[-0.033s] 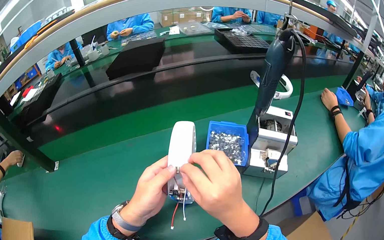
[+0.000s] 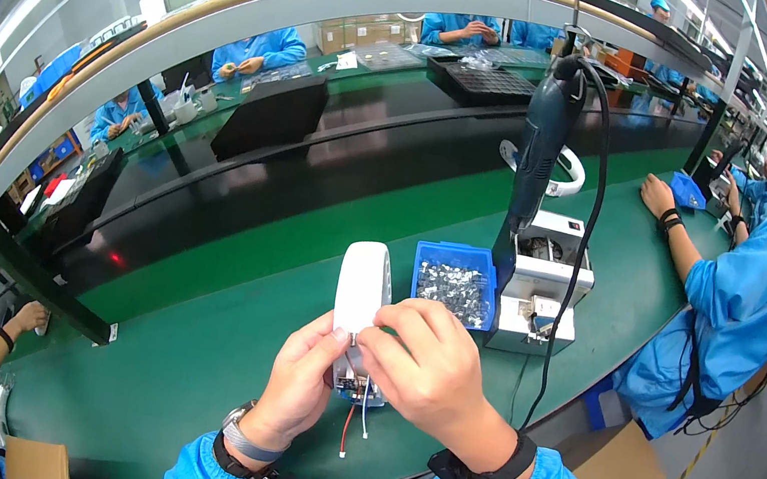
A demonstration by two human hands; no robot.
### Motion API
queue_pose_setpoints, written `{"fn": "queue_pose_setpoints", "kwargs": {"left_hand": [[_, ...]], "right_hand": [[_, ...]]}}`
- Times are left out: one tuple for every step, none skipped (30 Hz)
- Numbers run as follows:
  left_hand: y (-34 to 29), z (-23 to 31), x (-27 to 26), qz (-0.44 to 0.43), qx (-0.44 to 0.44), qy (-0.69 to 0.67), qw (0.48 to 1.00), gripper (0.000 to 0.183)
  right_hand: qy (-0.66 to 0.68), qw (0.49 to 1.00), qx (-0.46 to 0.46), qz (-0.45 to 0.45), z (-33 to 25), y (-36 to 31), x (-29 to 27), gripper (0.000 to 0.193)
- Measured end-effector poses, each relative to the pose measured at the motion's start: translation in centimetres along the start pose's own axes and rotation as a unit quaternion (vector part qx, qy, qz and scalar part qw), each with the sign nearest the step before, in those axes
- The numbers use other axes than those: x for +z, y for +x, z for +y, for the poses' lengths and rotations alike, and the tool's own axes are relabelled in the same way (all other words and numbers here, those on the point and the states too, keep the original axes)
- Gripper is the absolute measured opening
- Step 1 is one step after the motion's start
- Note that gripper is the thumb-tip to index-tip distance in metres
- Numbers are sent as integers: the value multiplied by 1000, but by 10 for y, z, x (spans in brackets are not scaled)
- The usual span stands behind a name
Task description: The worker uses an electric screwdriver to fasten screws onto white plastic housings at a factory assembly line.
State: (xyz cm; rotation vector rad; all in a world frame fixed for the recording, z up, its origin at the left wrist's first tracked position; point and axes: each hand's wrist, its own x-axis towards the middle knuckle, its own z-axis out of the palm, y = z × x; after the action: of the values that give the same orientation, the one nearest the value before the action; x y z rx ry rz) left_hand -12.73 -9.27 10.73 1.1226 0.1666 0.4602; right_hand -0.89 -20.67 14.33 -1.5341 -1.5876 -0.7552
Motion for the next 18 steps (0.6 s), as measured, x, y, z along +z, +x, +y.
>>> {"fn": "queue_pose_setpoints", "kwargs": {"left_hand": [[0, 0, -1, 5, 7, -2, 1000, 35], [1, 0, 0, 4, 6, 0, 1000, 35], [2, -1, 2, 15, 8, 4, 1000, 31], [4, -2, 3, 25, 9, 8, 1000, 28], [5, -2, 3, 24, 8, 9, 1000, 28], [6, -1, 4, 22, 10, 16, 1000, 27], [7, 0, 5, 21, 10, 23, 999, 27], [7, 0, 6, 20, 10, 24, 999, 27], [7, 0, 6, 22, 14, 30, 999, 26], [8, 1, 6, 25, 18, 36, 999, 26], [7, 1, 5, 24, 17, 36, 999, 26], [7, 3, 3, 21, 1, 43, 999, 29], [7, 4, 1, 18, -14, 49, 999, 33], [7, 3, 0, 18, -16, 49, 999, 33], [8, 3, -2, 15, -14, 49, 999, 30], [9, 3, -2, 12, -11, 50, 999, 27], [9, 5, 0, 12, -13, 51, 999, 27], [10, 8, 5, 15, -30, 46, 998, 28]], "right_hand": [[-10, 1000, -11, -6, 0, 0, 0, 24], [-19, 1000, -12, -10, 0, -2, -1, 25], [-20, 1000, -11, -8, 1, -3, -2, 25], [-20, 1000, -4, -9, 2, -3, -2, 25], [-20, 1000, 4, -10, 2, -4, -2, 25], [-19, 1000, 4, -8, 2, -4, -2, 25], [-19, 1000, 10, 0, 2, -3, -2, 25], [-19, 1000, 17, 7, 2, -4, -2, 25], [-19, 1000, 18, 8, 2, -4, -2, 25], [-25, 1000, 17, 3, 1, -5, -2, 25], [-31, 999, 17, -3, 1, -6, -3, 24], [-31, 999, 18, -3, 0, -6, -3, 24], [-33, 999, 14, -2, -1, -5, -3, 24], [-36, 999, 10, -1, -2, -6, -2, 23], [-36, 999, 11, 0, 0, -6, -4, 23], [-16, 1000, 4, 4, 5, -7, -8, 22], [4, 1000, -2, 8, 9, -7, -11, 21], [5, 997, 29, 70, 14, -4, -19, 27]]}}
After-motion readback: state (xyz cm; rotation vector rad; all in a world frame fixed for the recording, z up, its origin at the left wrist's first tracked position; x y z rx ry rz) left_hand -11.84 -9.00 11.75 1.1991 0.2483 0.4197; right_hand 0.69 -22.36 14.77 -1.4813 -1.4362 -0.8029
